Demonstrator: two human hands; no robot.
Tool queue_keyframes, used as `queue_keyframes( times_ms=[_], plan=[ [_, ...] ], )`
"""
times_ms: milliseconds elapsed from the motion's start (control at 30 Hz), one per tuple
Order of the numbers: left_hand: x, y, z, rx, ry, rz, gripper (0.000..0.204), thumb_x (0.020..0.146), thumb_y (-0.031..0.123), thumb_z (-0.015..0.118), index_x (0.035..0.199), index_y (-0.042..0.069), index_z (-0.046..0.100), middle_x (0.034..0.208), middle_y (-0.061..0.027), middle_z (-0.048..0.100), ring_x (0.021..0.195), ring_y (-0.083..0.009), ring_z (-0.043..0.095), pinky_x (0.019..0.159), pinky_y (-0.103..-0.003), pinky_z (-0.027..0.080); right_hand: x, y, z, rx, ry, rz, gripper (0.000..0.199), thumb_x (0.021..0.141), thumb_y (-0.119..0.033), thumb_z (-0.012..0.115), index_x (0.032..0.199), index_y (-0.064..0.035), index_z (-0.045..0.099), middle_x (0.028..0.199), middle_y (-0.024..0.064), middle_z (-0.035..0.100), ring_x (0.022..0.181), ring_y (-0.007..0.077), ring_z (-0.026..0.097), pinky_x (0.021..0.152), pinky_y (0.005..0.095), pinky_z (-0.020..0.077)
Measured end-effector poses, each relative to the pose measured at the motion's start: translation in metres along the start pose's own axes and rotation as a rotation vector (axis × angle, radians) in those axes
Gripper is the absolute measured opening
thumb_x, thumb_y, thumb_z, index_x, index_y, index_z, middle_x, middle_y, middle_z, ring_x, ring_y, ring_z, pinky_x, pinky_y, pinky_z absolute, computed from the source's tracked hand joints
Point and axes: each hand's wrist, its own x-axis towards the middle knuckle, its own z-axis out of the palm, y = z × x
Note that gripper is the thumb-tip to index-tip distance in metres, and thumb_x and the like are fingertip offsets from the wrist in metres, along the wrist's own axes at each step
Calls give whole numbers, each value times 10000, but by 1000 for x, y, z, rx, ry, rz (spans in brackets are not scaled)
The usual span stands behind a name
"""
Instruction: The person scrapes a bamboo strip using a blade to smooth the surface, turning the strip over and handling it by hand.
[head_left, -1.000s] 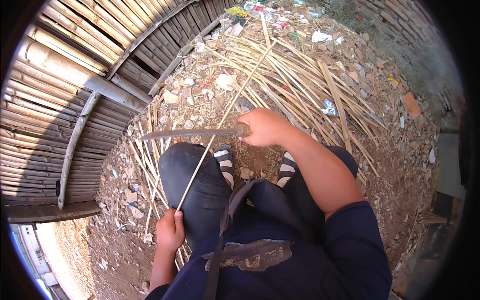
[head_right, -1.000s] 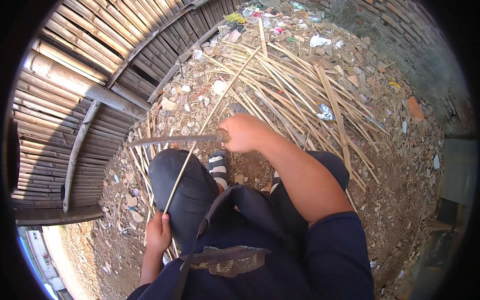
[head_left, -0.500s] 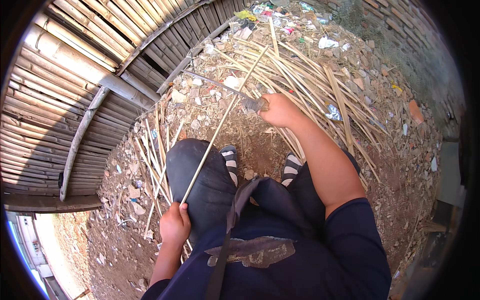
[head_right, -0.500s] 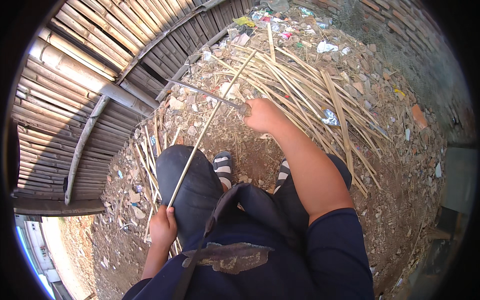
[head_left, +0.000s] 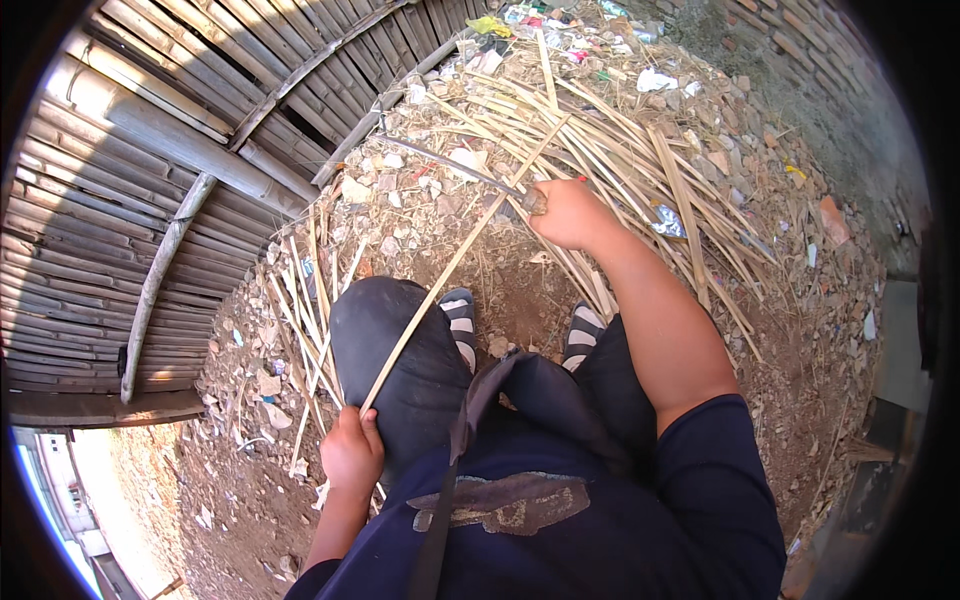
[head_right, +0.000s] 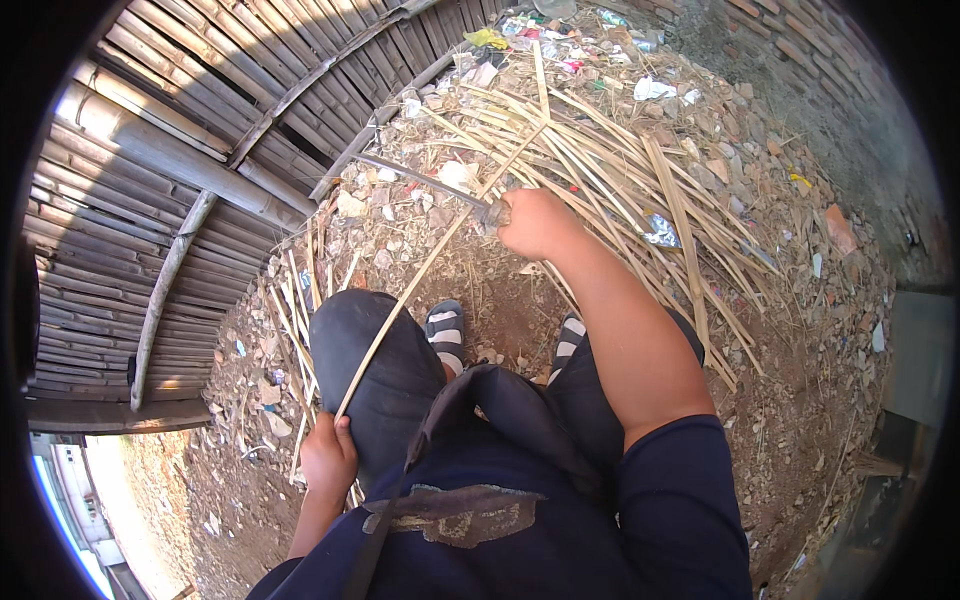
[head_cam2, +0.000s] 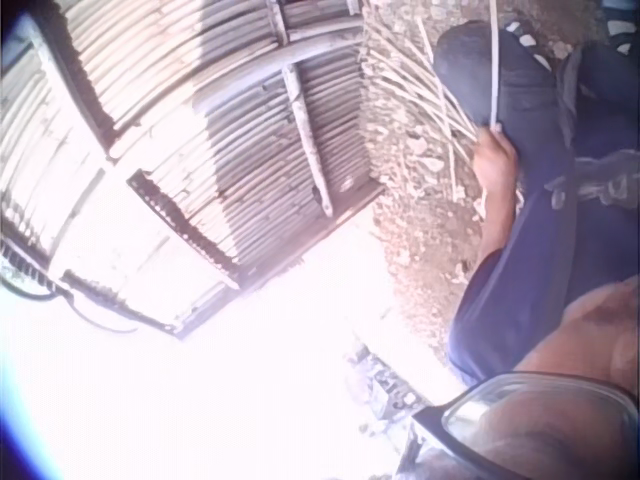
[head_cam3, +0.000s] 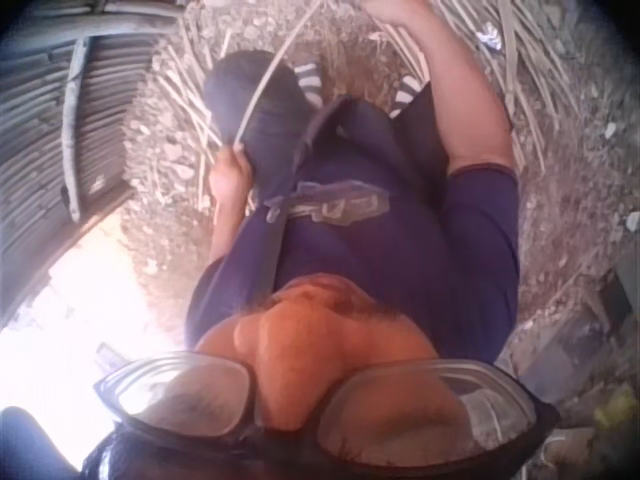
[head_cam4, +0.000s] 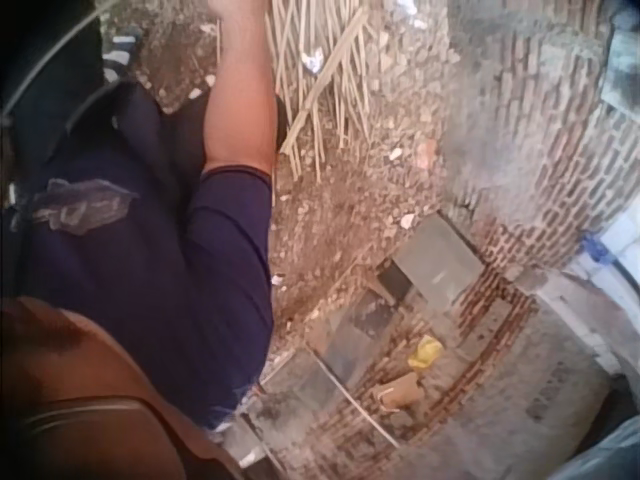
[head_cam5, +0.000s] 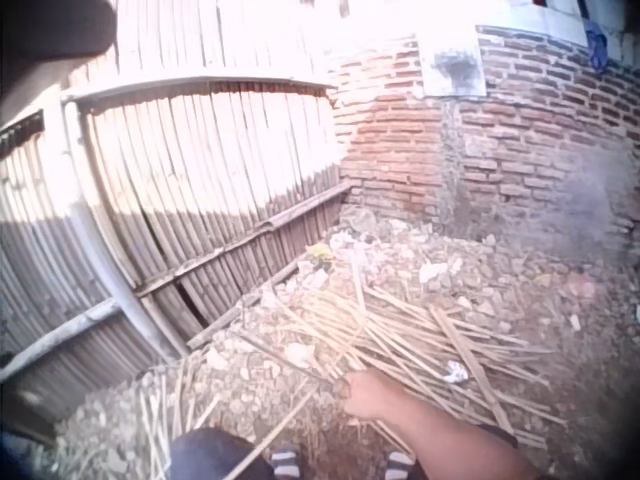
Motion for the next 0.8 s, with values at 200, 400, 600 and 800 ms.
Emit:
queue_keyframes(
  times_ms=[200,400,600,800],
  plan=[
    [-3,-13,0,-26,-53,-8,283,1014,314,594,897,60,552,717,-222,633,626,-470,621,558,-565,479,-40,-74,-11,-158,-279,-141,251,778,-173,696,1020,-107,713,932,178,718,940,381,703,827,491,563],
    [4,-5,-1,-105,-34,14,279,1020,302,584,895,55,555,714,-228,633,643,-473,627,575,-568,476,-12,-9,-22,69,-85,73,221,855,-258,717,980,-75,726,837,197,715,834,385,698,741,477,538],
    [2,-16,4,-137,-19,39,283,1027,296,573,884,53,554,701,-226,624,637,-475,620,568,-550,475,-54,-67,-20,-117,-191,-197,231,832,-267,731,983,-93,718,816,205,697,827,406,688,734,486,540],
    [9,-13,-5,-204,-96,18,323,1049,297,525,857,37,544,683,-234,609,652,-484,612,596,-565,460,-26,-25,-38,69,-188,-81,325,827,-282,761,1042,-45,711,811,232,685,785,414,679,708,478,532]
  ],
)
